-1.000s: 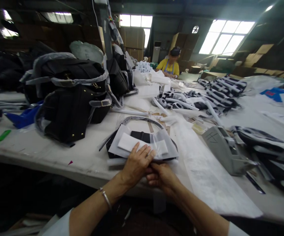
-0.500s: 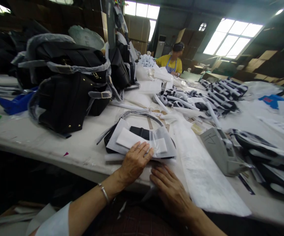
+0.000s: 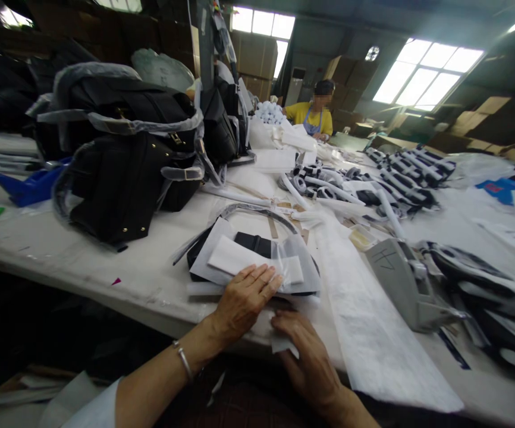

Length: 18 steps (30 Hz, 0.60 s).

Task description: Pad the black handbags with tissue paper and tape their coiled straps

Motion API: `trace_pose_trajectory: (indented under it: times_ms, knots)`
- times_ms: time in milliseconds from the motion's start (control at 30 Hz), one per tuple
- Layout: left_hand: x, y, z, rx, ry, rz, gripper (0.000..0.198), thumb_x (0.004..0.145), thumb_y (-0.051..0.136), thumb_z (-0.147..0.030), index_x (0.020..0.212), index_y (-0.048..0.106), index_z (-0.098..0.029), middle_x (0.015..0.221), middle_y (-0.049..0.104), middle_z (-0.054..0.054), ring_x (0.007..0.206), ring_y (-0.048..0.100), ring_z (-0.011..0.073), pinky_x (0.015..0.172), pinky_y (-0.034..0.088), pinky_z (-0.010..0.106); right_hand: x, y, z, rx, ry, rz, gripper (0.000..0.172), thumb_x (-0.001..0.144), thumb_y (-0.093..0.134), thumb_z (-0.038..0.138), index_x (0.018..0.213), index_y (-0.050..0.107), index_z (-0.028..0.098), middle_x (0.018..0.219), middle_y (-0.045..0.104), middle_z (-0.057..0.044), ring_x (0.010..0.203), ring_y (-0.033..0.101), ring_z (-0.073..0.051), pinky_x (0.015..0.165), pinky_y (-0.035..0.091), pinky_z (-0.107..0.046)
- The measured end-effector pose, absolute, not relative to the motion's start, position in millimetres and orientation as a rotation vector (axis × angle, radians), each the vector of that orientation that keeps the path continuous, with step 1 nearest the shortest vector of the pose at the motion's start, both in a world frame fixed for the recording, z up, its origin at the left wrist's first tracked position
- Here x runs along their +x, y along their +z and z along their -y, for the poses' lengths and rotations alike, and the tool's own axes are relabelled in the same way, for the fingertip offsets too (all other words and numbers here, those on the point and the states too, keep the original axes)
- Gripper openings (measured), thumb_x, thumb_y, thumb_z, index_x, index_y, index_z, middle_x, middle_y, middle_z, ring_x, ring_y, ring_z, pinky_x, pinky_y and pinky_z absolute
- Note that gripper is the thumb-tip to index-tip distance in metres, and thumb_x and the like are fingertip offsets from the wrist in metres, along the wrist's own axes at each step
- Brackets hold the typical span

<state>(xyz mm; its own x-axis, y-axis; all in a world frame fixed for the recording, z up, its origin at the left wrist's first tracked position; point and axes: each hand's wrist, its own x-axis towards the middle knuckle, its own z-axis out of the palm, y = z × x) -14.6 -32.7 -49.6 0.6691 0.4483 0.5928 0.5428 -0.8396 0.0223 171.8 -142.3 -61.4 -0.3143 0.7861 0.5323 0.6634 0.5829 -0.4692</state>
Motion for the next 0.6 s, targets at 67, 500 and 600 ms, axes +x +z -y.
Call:
trace_pose_trajectory:
  times_ms: [67, 500, 600]
  knots:
    - [-15.2, -48.7, 33.0, -2.742, -0.885, 0.817, 0.041, 0.099, 0.038, -0.016, 0.137, 0.051, -0.019, 0.14, 0.057, 0.007, 0.133, 0.05, 0.0211, 0.113, 0.036, 0.04, 171.8, -64.0, 141.6, -1.203, 0.165, 2.03, 0.037, 0.088, 0.052, 0.016, 0.125, 0.056, 0.018, 0.114, 0.068, -0.013, 0.109, 0.064, -0.026, 0.093, 0.056, -0.041]
    - [-13.1, -48.2, 36.0, -2.716, -0.964, 0.866, 0.039, 0.099, 0.037, -0.013, 0.133, 0.054, -0.017, 0.137, 0.06, 0.008, 0.13, 0.053, 0.0199, 0.111, 0.04, 0.039, 167.5, 1.4, 105.7, -1.282, -0.261, 2.066, 0.03, 0.095, 0.048, 0.014, 0.117, 0.066, 0.023, 0.107, 0.072, -0.006, 0.105, 0.059, -0.024, 0.098, 0.035, -0.041]
    - [-13.6, -44.3, 36.0, -2.746, -0.994, 0.857, 0.04, 0.097, 0.037, -0.011, 0.133, 0.053, -0.012, 0.136, 0.061, 0.01, 0.13, 0.053, 0.019, 0.112, 0.039, 0.037, 168.8, -2.3, 93.1, -1.316, -0.287, 2.094, 0.025, 0.093, 0.054, 0.015, 0.112, 0.068, 0.022, 0.101, 0.072, -0.005, 0.1, 0.059, -0.023, 0.095, 0.036, -0.039]
